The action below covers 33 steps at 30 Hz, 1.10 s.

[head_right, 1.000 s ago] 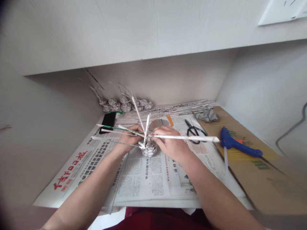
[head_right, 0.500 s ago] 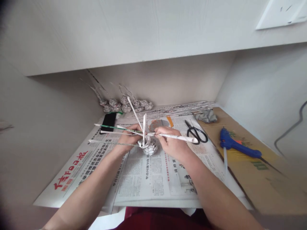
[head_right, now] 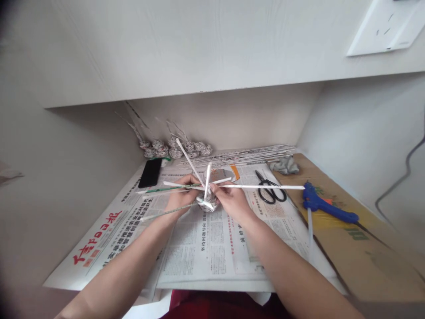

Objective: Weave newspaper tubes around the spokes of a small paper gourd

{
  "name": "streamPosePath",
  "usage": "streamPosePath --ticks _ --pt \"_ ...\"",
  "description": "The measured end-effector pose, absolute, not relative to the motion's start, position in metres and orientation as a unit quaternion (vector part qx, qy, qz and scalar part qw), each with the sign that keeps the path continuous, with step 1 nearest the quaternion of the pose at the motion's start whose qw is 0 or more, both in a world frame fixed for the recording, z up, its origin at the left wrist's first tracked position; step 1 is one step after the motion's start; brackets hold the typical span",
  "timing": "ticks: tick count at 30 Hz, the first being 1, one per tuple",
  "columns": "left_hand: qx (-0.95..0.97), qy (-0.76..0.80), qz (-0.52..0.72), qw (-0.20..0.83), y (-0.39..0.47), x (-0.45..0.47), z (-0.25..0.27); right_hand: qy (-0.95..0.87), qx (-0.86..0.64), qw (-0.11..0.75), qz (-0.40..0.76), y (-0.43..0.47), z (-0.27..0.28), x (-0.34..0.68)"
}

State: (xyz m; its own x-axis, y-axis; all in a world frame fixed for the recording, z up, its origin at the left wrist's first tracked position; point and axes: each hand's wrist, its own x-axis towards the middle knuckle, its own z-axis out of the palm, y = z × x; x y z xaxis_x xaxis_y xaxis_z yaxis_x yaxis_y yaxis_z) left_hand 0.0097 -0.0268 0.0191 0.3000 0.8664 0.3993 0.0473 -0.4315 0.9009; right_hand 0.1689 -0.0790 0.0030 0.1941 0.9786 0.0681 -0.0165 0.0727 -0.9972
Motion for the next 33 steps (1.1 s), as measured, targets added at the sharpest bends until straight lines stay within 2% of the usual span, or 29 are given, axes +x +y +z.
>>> streamPosePath --ticks 2,5,14,22,27,33 --pt "0.699 0.327 0.479 0.418 -0.030 0.012 0.017 -0.416 -0.504 0.606 0.452 -0.078 -0.002 0.162" --pt "0.700 0.335 0.467 0.424 -0.032 0.014 0.015 -0.399 -0.501 0.618 0.456 -0.078 -0.006 0.159" --pt "0.690 0.345 0.434 0.464 -0.033 0.013 0.021 -0.506 -0.542 0.590 0.320 -0.083 -0.001 0.162" --pt "0.700 0.371 0.425 0.438 -0.032 0.012 0.020 -0.523 -0.629 0.478 0.319 -0.083 0.004 0.172" --pt "0.699 0.391 0.426 0.420 -0.035 0.012 0.021 -0.496 -0.621 0.500 0.344 -0.082 0.002 0.174" --pt "0.697 0.403 0.436 0.403 -0.037 0.011 0.025 -0.460 -0.544 0.584 0.389 -0.090 0.018 0.166"
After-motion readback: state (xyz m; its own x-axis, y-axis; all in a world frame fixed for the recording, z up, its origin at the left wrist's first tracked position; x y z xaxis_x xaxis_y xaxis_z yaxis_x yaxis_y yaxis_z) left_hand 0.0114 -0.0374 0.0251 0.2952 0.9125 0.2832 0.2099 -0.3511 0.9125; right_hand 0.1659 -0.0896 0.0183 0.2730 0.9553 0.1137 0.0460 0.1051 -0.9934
